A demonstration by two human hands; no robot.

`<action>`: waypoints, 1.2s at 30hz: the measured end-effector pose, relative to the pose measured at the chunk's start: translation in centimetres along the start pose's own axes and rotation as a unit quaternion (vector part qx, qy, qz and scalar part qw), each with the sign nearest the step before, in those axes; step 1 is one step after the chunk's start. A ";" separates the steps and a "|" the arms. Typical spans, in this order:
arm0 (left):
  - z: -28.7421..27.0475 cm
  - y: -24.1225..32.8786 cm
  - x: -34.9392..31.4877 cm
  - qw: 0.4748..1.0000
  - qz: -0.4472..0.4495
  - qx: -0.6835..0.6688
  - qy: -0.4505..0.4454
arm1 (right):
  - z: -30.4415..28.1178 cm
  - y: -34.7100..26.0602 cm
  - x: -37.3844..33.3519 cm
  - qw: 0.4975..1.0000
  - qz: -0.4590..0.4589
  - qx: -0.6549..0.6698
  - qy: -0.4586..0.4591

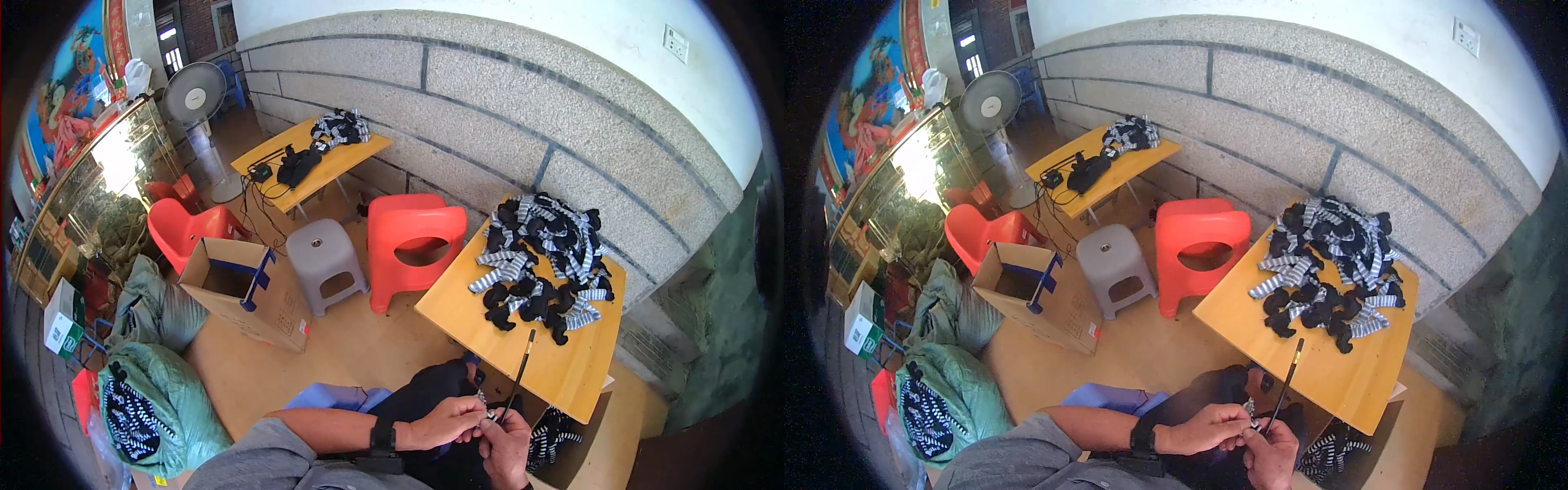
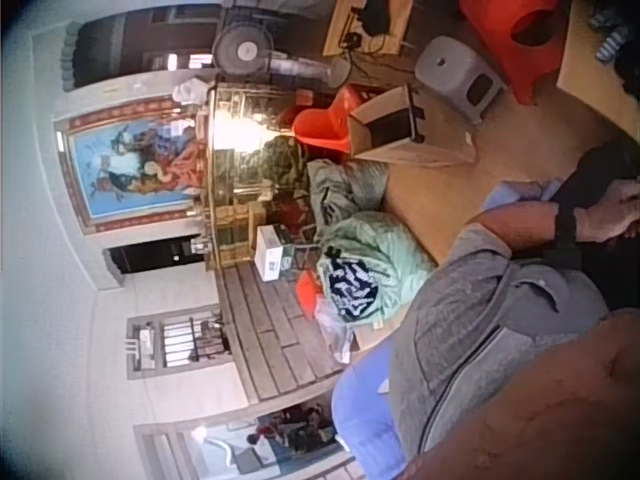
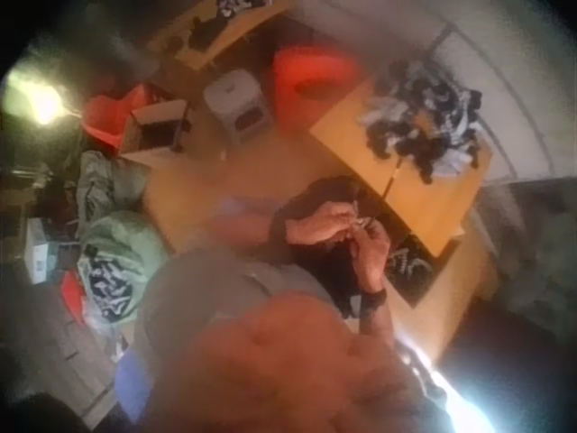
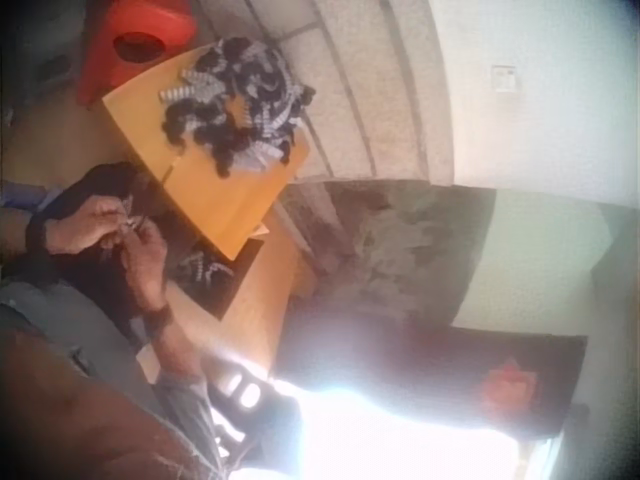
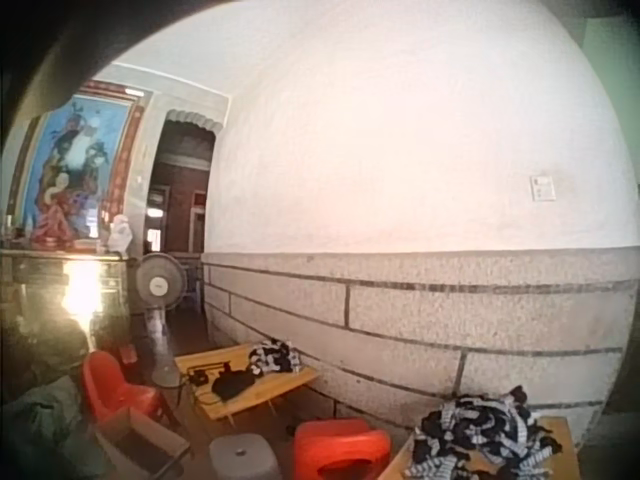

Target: The recorder uses a thin rod to turn small striped textile tubes inside out or prepare them for manufacturing.

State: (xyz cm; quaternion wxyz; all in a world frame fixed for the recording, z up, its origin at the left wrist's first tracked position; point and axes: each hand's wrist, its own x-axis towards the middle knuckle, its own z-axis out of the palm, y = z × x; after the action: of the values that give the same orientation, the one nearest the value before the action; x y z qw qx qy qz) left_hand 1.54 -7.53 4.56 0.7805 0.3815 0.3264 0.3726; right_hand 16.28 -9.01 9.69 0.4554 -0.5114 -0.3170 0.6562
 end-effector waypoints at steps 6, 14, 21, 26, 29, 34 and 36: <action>0.0 -0.2 0.2 0.999 0.029 0.034 0.006 | -0.6 -0.7 -0.2 1.000 0.024 -0.005 -0.018; 1.0 0.8 -0.6 0.994 0.047 0.052 0.089 | -1.7 1.2 0.6 0.992 -0.047 -0.107 -0.037; 1.5 1.0 -0.5 0.994 -0.009 0.077 0.072 | -3.3 1.9 0.7 0.996 -0.014 -0.078 0.031; 0.7 1.1 0.5 0.996 0.005 0.087 0.037 | -2.6 0.9 1.1 0.992 -0.063 -0.102 0.030; 0.2 -0.3 1.4 0.984 0.065 0.142 0.079 | -3.1 1.7 2.0 0.992 -0.059 -0.104 0.042; -0.3 -1.1 1.4 0.977 0.081 0.173 0.092 | -3.2 1.8 1.8 0.998 -0.035 -0.032 0.034; -0.3 -1.0 1.2 0.978 0.075 0.173 0.091 | -3.3 2.0 1.6 0.998 -0.004 0.055 0.008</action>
State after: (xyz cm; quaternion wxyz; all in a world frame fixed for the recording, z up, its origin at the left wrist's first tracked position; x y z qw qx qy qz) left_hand 2.21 -6.85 3.29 0.6395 0.4986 0.4259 0.4012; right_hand 18.80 -8.43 6.42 0.4875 -0.4895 -0.2787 0.6671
